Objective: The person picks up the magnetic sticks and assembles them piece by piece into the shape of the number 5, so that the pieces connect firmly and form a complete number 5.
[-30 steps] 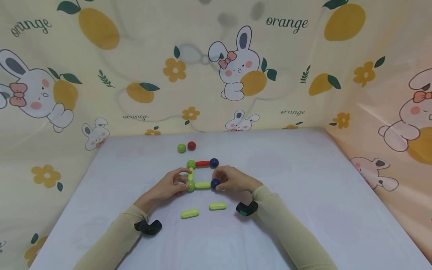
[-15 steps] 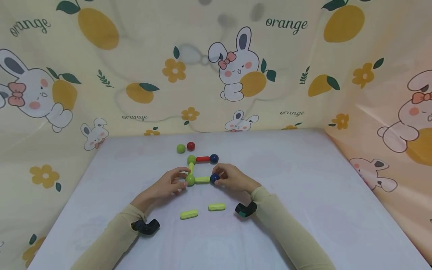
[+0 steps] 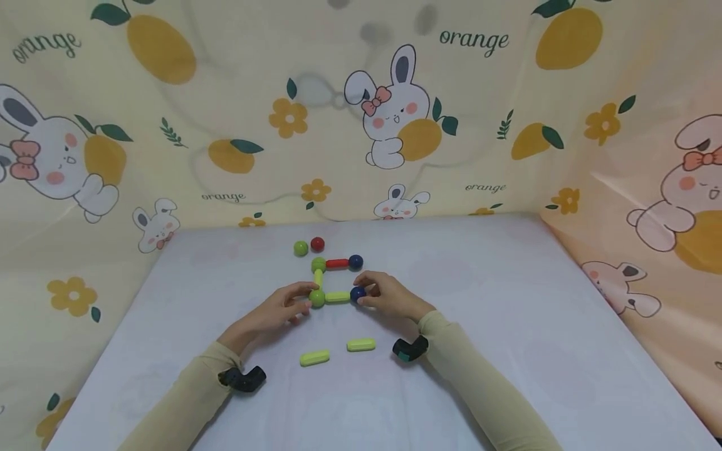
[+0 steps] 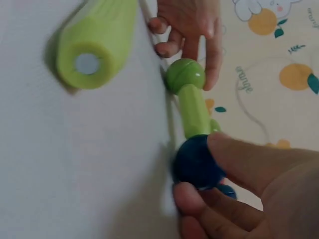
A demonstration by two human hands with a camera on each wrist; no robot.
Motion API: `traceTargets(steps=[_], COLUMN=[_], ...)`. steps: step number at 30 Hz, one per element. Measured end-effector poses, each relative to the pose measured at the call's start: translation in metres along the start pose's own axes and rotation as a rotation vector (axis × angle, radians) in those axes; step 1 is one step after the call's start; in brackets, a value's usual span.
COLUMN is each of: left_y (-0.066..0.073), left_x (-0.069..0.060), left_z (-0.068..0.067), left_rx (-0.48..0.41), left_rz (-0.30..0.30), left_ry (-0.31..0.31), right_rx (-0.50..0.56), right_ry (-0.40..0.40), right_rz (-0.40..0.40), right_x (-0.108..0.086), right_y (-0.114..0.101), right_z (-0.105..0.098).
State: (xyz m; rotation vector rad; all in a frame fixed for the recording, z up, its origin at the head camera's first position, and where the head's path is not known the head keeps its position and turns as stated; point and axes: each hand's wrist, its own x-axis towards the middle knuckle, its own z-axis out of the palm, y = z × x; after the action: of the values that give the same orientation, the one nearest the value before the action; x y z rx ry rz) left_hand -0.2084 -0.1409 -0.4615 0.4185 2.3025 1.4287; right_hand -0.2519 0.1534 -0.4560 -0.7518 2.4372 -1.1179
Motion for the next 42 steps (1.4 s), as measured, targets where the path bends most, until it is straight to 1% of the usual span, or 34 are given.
traceTargets(steps=[3,7,11,14,19,21,25,29,31,33,35,38,40,42], left_y=[0.000,-0.001,-0.001,-0.002,-0.002,-0.002,-0.002,-0.003,-0.003,-0.003,-0.003,-0.002,-0.002,-0.002], left_x=[-0.001,-0.002,0.000,0.000,-0.003,-0.003,-0.001,0.002,0.002,0.003,0.004,0.004,0.003,0.003], left_z=[0.000,0.001,0.002,0.002,0.003,0.003,0.003,0.003,0.002,0.002,0.002,0.001,0.001,0.000], left_rx=[-0.002,-0.006,-0.014,-0.016,-0.003,0.001,0.004,0.008,0.007,0.007,0.011,0.018,0.020,0.018], left_rz=[-0.001,-0.030,-0.041,-0.037,-0.045,-0.049,-0.050,-0.050,-0.045,-0.027,-0.012,-0.006,-0.007,-0.012], left_ry=[-0.017,-0.020,-0.005,0.000,0.001,0.007,0.016,-0.001,-0.007,-0.008,-0.005,-0.002,-0.003,-0.007], right_rx=[0.007,0.007,-0.014,-0.028,-0.048,-0.051,-0.051,-0.022,-0.005,0.022,0.078,0.179,0.246,0.275], right_ry=[0.004,0.033,0.027,-0.029,-0.193,-0.235,-0.264,-0.297,-0.295,-0.266,-0.220,-0.162,-0.147,-0.146], right_rz=[0.006,-0.002,-0.046,-0.092,-0.146,-0.154,-0.135,-0.122,-0.118,-0.106,-0.092,-0.052,-0.030,0.001], right_x=[-0.004,-0.012,-0.023,-0.033,-0.045,-0.046,-0.044,-0.042,-0.040,-0.038,-0.035,-0.031,-0.029,-0.028], right_y=[-0.004,-0.012,-0.023,-0.028,-0.033,-0.034,-0.033,-0.027,-0.022,-0.018,-0.014,-0.009,-0.007,-0.006], right_z=[-0.005,-0.011,-0.012,-0.009,0.002,0.007,0.018,0.024,0.025,0.024,0.022,0.021,0.019,0.018])
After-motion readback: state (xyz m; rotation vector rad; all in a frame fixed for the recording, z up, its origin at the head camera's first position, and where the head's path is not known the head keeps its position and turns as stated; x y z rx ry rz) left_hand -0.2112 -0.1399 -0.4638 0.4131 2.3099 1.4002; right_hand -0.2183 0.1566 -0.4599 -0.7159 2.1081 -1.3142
